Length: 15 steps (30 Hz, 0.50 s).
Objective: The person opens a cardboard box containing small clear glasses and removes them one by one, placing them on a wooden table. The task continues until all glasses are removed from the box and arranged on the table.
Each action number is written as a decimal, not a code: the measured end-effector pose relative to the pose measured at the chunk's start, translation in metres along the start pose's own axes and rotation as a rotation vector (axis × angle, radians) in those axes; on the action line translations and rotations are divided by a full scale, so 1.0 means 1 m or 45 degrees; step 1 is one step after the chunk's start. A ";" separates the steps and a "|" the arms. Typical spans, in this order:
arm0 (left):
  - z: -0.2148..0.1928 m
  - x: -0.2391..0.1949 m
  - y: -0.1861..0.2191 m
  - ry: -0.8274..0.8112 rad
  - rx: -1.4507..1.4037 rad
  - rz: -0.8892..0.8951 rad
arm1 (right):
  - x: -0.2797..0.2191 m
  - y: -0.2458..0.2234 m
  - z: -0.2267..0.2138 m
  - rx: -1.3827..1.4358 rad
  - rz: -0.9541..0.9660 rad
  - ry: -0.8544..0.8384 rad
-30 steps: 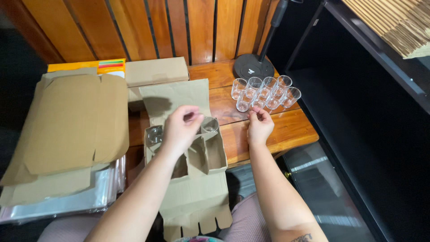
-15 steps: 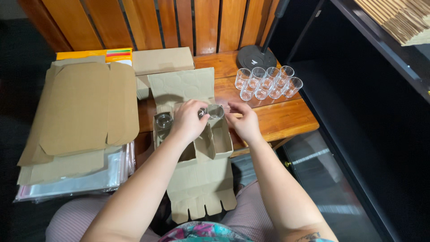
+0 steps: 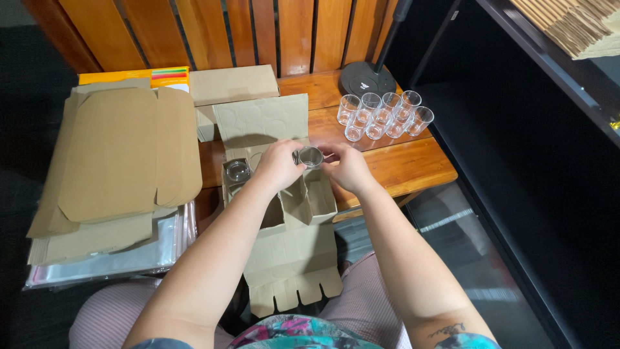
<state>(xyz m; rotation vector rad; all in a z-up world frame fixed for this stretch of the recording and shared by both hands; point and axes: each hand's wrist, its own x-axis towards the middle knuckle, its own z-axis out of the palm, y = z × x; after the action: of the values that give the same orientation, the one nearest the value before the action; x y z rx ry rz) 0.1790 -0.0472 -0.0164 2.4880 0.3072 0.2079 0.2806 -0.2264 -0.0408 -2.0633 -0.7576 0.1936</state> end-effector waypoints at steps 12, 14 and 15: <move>-0.014 -0.002 0.014 -0.058 -0.100 -0.141 | 0.014 -0.009 -0.001 -0.219 0.065 -0.182; -0.010 0.002 0.010 -0.057 -0.094 -0.134 | 0.016 -0.008 0.000 -0.225 0.068 -0.190; -0.008 0.003 0.008 -0.058 -0.089 -0.126 | 0.016 -0.007 0.000 -0.233 0.073 -0.196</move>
<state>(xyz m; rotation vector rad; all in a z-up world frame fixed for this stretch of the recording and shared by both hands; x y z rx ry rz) 0.1820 -0.0480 -0.0049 2.3981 0.3962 0.1194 0.2906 -0.2140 -0.0331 -2.2645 -0.8365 0.3288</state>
